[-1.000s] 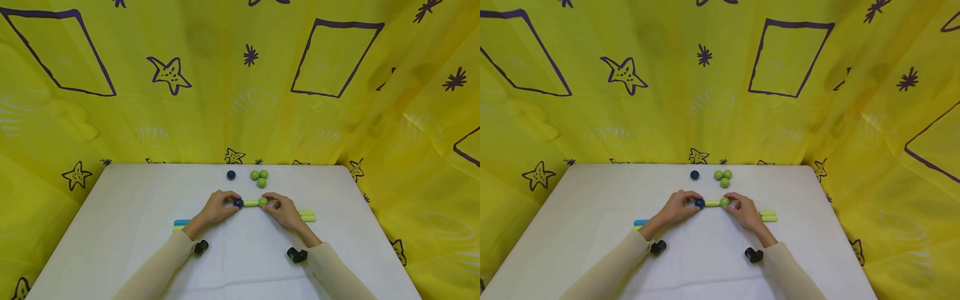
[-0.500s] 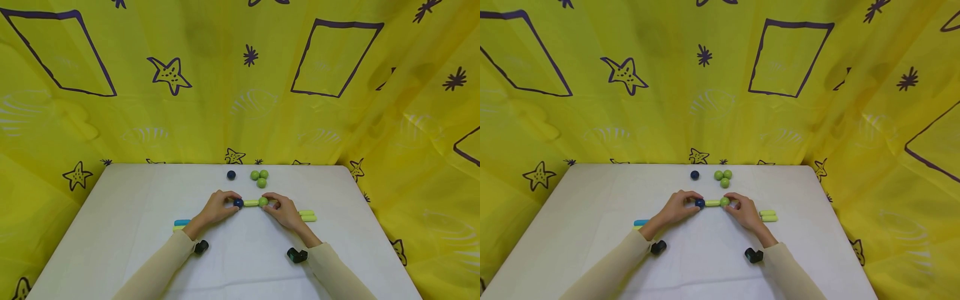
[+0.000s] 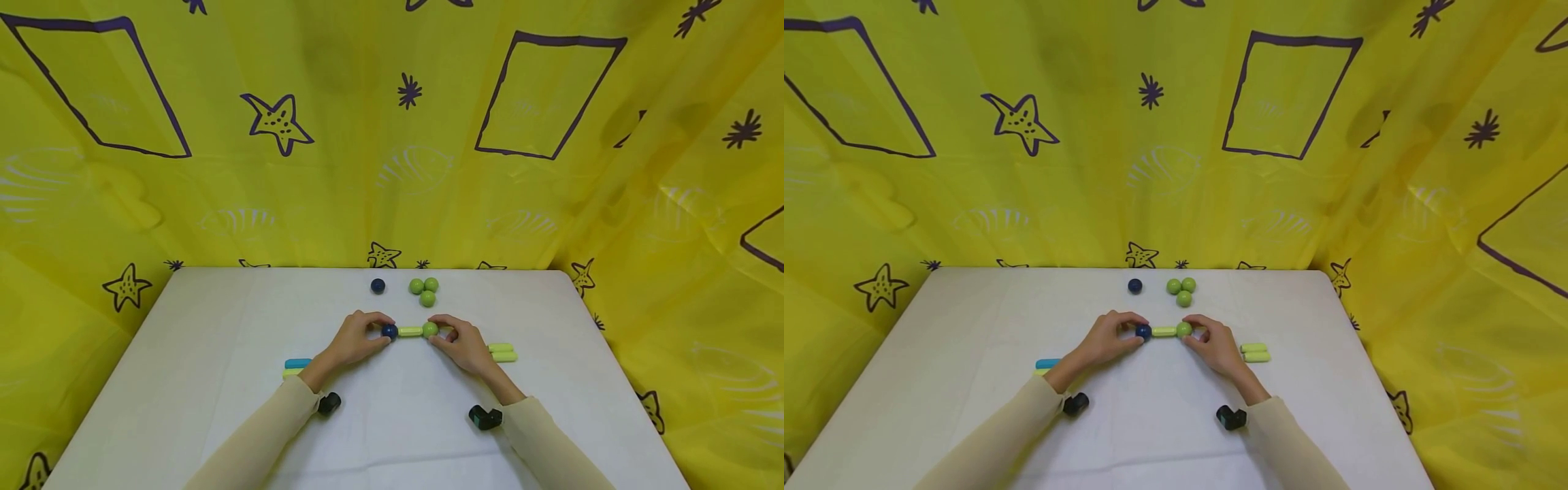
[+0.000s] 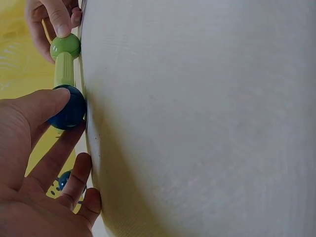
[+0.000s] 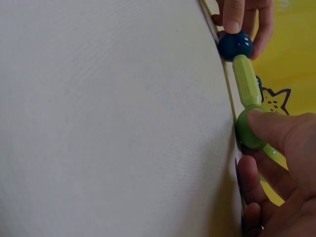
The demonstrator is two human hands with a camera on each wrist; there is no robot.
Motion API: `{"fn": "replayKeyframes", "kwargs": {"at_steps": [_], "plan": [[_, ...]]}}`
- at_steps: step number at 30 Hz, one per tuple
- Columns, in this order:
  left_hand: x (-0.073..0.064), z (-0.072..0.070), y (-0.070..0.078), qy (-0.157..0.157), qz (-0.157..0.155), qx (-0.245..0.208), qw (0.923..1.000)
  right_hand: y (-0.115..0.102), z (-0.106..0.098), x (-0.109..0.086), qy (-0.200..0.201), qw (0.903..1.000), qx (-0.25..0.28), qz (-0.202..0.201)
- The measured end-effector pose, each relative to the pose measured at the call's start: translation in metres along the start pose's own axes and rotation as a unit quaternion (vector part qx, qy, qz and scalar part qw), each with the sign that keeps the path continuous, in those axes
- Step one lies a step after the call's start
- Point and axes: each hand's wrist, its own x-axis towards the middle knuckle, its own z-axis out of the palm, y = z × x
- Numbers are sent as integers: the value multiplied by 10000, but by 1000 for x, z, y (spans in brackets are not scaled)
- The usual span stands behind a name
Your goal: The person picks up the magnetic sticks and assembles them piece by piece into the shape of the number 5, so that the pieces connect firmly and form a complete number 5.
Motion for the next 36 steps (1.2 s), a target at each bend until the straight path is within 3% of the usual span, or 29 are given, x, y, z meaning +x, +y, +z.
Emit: {"fn": "replayKeyframes", "kwargs": {"at_steps": [36], "plan": [[-1,0,0,35,98,-8,9999,-4,1,-3,61,9999,82,77]]}}
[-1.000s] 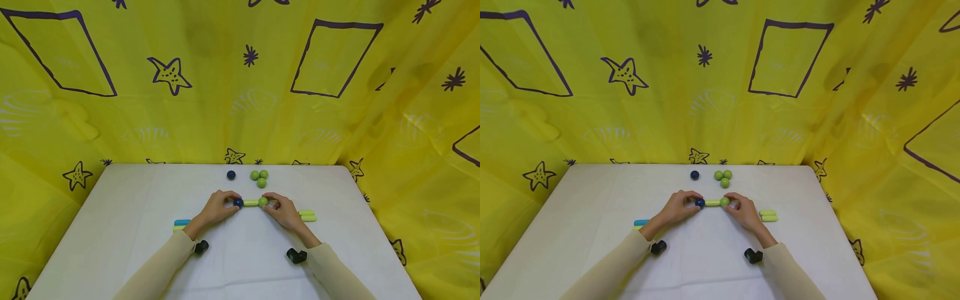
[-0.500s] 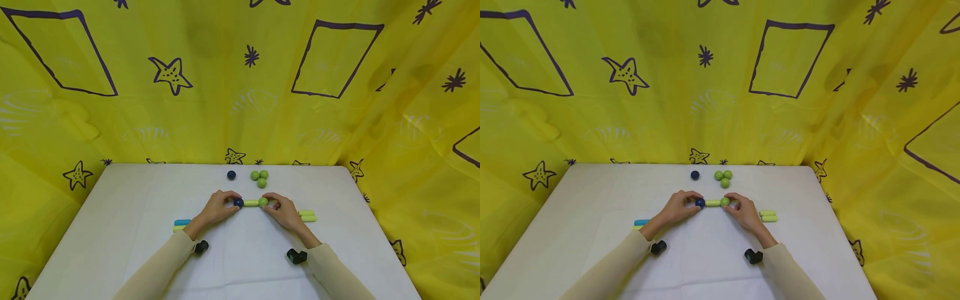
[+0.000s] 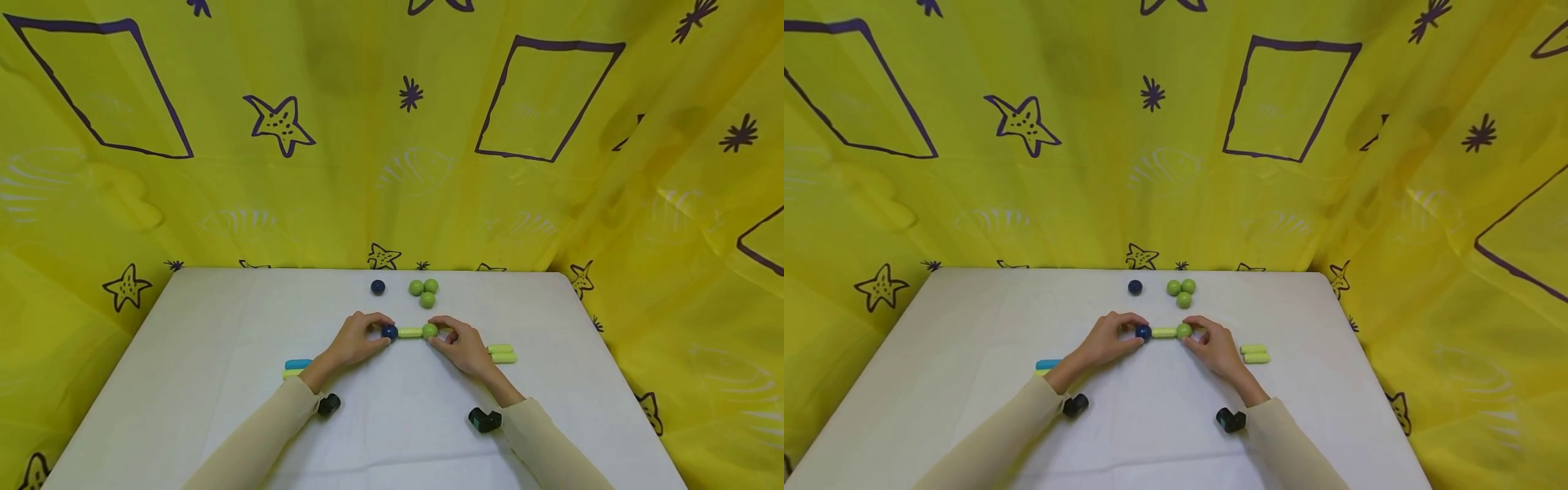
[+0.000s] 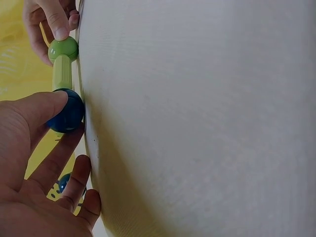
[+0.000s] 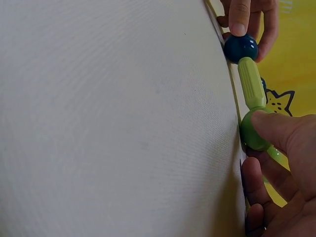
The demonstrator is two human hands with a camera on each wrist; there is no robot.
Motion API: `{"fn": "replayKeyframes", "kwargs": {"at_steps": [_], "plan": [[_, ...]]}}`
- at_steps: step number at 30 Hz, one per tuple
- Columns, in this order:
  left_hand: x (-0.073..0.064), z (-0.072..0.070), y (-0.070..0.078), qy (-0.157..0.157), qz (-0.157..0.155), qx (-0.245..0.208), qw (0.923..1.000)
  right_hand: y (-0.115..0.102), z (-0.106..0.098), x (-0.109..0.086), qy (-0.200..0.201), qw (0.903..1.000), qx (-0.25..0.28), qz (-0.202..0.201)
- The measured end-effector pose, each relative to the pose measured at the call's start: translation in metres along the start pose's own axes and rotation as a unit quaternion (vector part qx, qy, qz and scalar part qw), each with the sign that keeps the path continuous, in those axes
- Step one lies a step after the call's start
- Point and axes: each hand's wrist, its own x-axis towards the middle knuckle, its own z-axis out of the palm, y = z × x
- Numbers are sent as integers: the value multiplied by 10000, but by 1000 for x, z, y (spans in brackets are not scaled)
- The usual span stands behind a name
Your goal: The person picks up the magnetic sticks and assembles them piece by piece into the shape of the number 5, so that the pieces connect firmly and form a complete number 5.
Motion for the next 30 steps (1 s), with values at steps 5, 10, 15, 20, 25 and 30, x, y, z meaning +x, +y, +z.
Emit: {"fn": "replayKeyframes", "kwargs": {"at_steps": [5,10,15,20,25,30], "plan": [[0,0,0,-67,-73,30,9999,1,0,-1,21,10000,12,20],[0,-1,2,-85,-87,21,9999,1,0,-1,38,10000,23,49],[-1,-2,2,-86,-63,71,9999,1,0,0,31,10000,9,53],[-2,-3,2,-107,-76,121,9998,0,1,1,62,10000,-32,-8],[-3,-6,2,-122,-124,238,9996,1,2,4,69,9999,-3,-115],[-7,-14,-1,-122,-94,280,9995,0,4,6,49,9999,23,-138]]}}
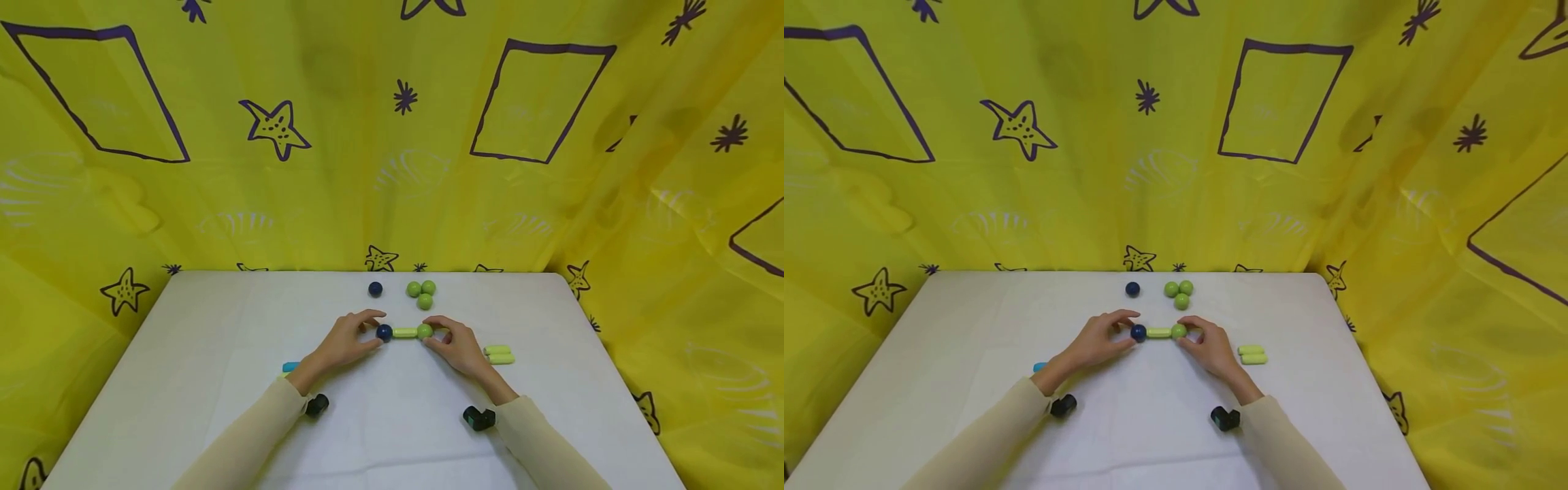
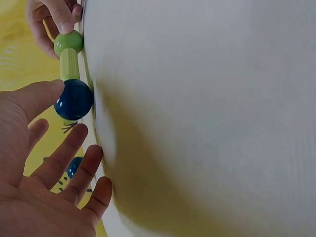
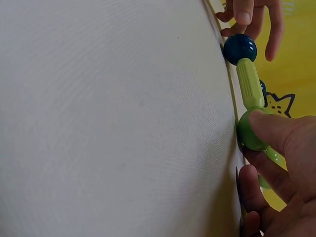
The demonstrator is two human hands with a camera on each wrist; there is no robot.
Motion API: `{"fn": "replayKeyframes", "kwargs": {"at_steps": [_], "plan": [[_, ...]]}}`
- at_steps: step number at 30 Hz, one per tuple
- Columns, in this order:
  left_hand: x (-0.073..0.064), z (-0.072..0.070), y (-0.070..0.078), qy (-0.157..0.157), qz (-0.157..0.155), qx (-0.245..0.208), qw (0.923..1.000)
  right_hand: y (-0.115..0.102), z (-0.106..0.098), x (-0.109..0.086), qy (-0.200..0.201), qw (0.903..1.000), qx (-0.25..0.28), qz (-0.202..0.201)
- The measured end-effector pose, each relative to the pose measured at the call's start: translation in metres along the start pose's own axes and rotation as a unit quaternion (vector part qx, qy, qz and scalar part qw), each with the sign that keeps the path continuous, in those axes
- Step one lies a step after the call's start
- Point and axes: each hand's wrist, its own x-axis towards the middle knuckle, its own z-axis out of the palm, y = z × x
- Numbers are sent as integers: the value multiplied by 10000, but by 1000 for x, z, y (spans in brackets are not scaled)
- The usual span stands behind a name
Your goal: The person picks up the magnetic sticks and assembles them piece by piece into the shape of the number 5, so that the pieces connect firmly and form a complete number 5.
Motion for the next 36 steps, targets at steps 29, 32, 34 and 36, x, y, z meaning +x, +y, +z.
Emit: {"fn": "replayKeyframes", "kwargs": {"at_steps": [29,32,34,36], "plan": [[-73,-93,-35,-218,-174,137,9995,-8,11,11,20,9998,-160,131],[-78,-101,-38,-422,-279,163,9986,-7,11,12,36,9998,-161,117],[-81,-105,-40,-556,-303,179,9978,-7,11,12,49,9998,-147,112],[-84,-108,-41,-681,-319,169,9970,-7,11,12,58,9999,-109,108]]}}
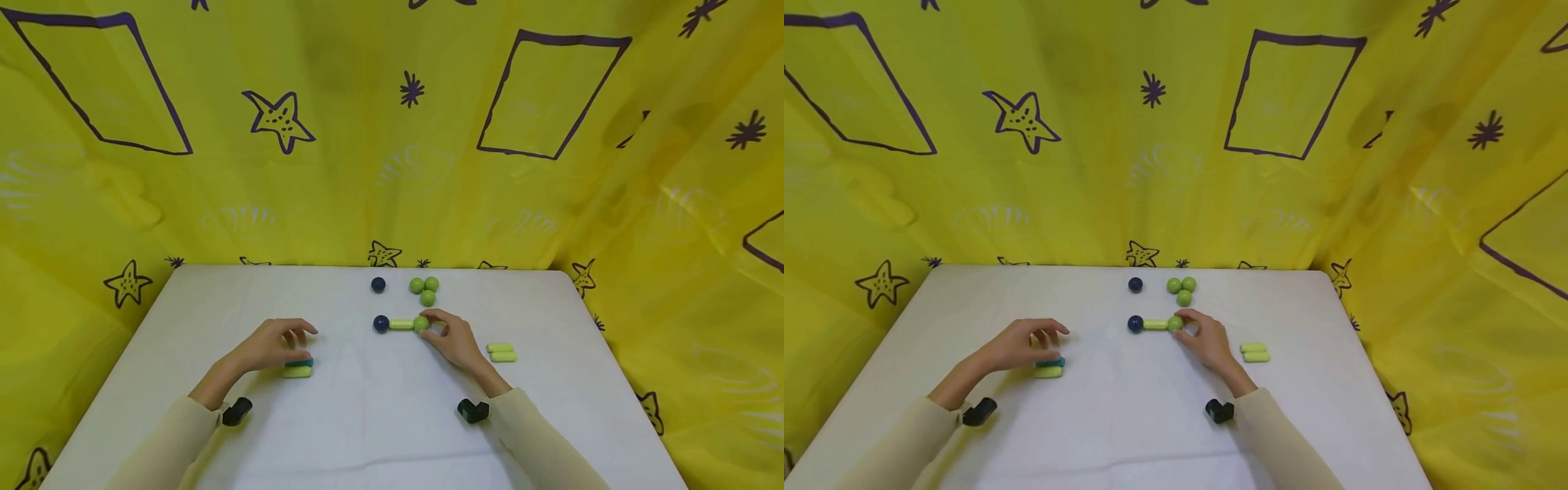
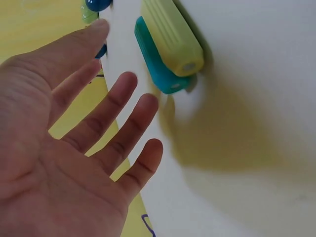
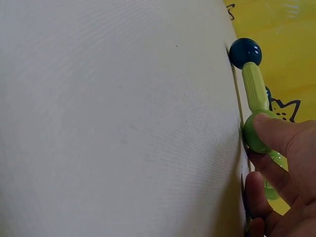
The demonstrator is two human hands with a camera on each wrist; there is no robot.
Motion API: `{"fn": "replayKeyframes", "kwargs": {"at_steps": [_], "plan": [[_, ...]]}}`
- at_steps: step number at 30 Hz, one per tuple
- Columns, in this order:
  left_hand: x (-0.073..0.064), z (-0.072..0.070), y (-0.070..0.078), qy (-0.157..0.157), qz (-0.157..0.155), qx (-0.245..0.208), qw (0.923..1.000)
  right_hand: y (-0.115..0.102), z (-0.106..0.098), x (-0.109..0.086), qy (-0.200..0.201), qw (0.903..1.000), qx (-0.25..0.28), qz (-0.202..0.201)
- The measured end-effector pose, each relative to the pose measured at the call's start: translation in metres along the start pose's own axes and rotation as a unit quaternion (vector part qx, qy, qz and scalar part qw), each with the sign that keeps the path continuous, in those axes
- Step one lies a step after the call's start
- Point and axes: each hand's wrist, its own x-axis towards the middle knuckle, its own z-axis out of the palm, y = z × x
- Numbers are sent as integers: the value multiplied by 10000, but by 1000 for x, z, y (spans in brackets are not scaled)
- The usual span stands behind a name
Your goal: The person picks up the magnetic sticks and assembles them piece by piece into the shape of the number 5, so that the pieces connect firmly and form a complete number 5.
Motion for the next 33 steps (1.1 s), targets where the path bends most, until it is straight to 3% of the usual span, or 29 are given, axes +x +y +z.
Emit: {"fn": "replayKeyframes", "kwargs": {"at_steps": [9,18,33], "plan": [[-4,-3,-3,-381,177,-28,9991,2,0,0,41,9999,48,-93],[-1,-4,-5,-593,147,119,9981,1,0,-1,83,9998,95,-182],[3,-2,-1,-659,284,336,9969,1,-1,-2,52,9999,34,-106]]}}
